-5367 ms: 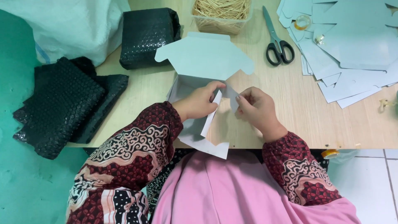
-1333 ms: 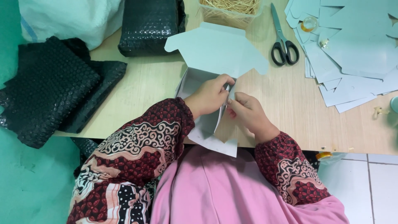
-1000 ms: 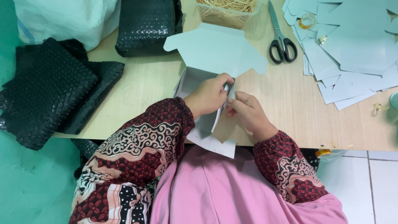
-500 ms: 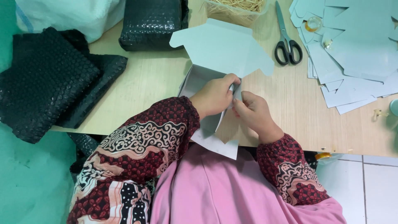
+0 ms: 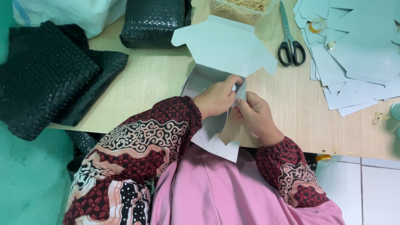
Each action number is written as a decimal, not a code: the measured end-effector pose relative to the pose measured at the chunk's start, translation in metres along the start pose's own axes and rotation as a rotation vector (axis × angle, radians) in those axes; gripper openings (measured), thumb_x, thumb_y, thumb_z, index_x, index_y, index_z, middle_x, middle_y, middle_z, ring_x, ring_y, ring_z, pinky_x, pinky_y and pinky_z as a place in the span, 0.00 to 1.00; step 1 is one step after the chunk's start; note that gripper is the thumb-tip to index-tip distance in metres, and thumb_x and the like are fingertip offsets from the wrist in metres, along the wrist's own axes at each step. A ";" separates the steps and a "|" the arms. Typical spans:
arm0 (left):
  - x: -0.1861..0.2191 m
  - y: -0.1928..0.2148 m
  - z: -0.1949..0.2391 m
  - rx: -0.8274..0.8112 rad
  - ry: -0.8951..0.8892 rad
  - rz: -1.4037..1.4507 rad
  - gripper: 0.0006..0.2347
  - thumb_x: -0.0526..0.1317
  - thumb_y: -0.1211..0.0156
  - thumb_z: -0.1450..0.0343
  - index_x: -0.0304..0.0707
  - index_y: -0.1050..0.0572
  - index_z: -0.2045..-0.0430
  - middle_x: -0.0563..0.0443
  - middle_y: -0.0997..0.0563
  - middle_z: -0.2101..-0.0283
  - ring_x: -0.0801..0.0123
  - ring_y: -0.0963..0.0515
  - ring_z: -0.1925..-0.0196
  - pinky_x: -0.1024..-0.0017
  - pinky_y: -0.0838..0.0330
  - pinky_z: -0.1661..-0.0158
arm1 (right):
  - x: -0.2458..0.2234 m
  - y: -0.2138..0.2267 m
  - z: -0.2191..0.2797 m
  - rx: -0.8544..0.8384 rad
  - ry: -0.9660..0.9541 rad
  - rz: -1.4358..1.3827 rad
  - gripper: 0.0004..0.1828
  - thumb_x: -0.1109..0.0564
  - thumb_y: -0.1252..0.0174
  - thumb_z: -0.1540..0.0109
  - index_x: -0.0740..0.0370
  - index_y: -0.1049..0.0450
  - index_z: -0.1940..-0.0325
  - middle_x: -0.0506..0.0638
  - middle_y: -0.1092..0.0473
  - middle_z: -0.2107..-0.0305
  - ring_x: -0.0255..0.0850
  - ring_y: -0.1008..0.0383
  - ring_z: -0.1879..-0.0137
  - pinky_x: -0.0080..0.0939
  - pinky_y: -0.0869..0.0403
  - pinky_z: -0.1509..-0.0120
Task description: The person folds a pre-cut white paper template into a small box shape, tucking flaps to secure the sides. The person then places the assembled box on the table.
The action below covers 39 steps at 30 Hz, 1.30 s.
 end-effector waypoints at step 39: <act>0.006 -0.038 0.073 -0.215 -0.258 -0.635 0.44 0.69 0.56 0.31 0.20 0.38 0.36 0.20 0.25 0.47 0.42 0.17 0.54 0.47 0.20 0.62 | -0.018 0.006 0.012 0.111 -0.051 -0.138 0.04 0.68 0.50 0.37 0.63 0.35 0.60 0.46 0.36 0.81 0.35 0.30 0.74 0.34 0.29 0.64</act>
Point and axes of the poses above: each hand's wrist, its own z-axis away from the middle knuckle, its own y-axis out of the back of the hand, x = y × z, the point moved 1 cm from there along -z, towards the middle knuckle
